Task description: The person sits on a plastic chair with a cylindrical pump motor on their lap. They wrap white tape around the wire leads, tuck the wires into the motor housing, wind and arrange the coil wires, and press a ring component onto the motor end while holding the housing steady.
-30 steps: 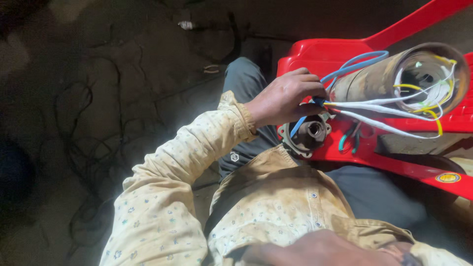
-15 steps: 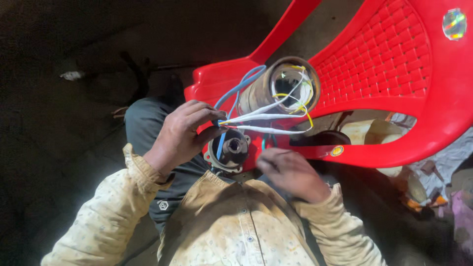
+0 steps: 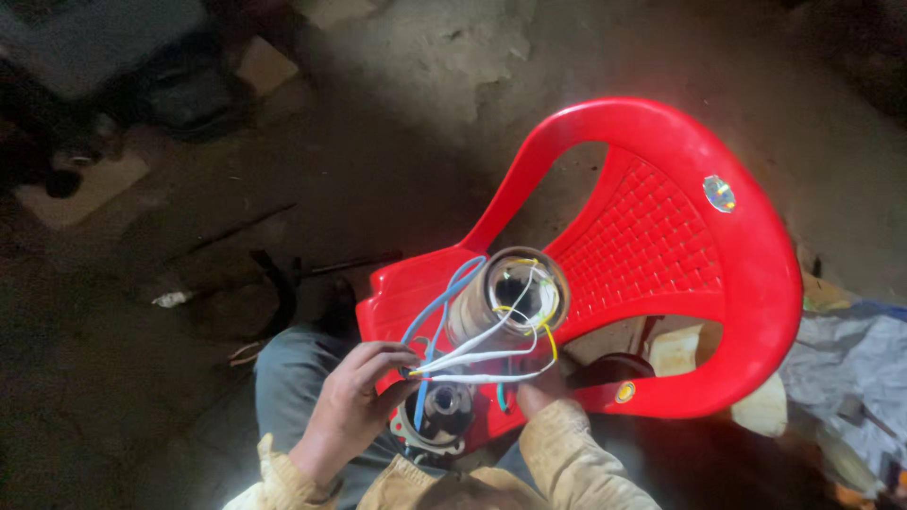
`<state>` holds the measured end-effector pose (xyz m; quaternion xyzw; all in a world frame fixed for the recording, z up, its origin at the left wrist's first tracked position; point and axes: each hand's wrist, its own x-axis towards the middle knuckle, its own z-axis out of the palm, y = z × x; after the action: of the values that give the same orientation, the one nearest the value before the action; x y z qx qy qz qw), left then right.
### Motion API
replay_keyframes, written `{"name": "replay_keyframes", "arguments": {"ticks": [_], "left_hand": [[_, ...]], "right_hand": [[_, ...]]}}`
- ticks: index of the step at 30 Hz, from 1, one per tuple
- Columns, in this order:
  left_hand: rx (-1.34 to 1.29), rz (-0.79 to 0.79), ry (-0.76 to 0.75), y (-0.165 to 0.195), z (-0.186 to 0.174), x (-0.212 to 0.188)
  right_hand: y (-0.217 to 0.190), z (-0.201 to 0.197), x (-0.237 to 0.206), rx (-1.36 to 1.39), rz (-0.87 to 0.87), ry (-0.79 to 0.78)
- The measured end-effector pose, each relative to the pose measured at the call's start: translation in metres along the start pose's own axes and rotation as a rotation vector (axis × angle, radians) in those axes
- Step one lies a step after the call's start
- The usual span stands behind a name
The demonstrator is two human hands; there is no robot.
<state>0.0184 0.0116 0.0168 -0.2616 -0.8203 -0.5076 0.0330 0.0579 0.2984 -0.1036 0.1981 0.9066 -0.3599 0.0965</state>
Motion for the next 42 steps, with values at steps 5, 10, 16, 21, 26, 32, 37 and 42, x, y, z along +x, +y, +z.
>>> {"name": "replay_keyframes", "arguments": {"ticks": [5, 10, 16, 21, 26, 32, 37, 42], "left_hand": [[-0.196, -0.280, 0.214, 0.004, 0.007, -0.039], [-0.607, -0.428, -0.192, 0.034, 0.024, -0.070], [-0.883, -0.448, -0.306, 0.051, 0.023, -0.064], [-1.288, -0.793, -0.296, 0.057, 0.023, -0.074], [-1.566, -1.017, -0.291, 0.055, 0.031, -0.084], [-1.705, -1.158, -0.077, 0.061, 0.050, -0.095], [-1.640, -1.153, -0.052, 0.061, 0.063, -0.103], [-1.069, -0.792, -0.027, 0.059, 0.061, -0.102]], "right_hand": [[-0.023, -0.031, -0.062, 0.520, -0.075, -0.395], [-0.048, -0.063, -0.126, 1.050, 0.018, -0.876], [-0.063, -0.077, -0.136, 1.203, -0.111, -1.073], [-0.069, -0.079, -0.149, 1.162, -0.113, -1.082], [-0.067, -0.069, -0.154, 1.092, -0.069, -0.916], [-0.074, -0.066, -0.157, 1.094, -0.099, -0.832], [-0.079, -0.070, -0.160, 0.829, -0.270, -0.592], [-0.077, -0.070, -0.162, 0.582, -0.442, -0.458]]}}
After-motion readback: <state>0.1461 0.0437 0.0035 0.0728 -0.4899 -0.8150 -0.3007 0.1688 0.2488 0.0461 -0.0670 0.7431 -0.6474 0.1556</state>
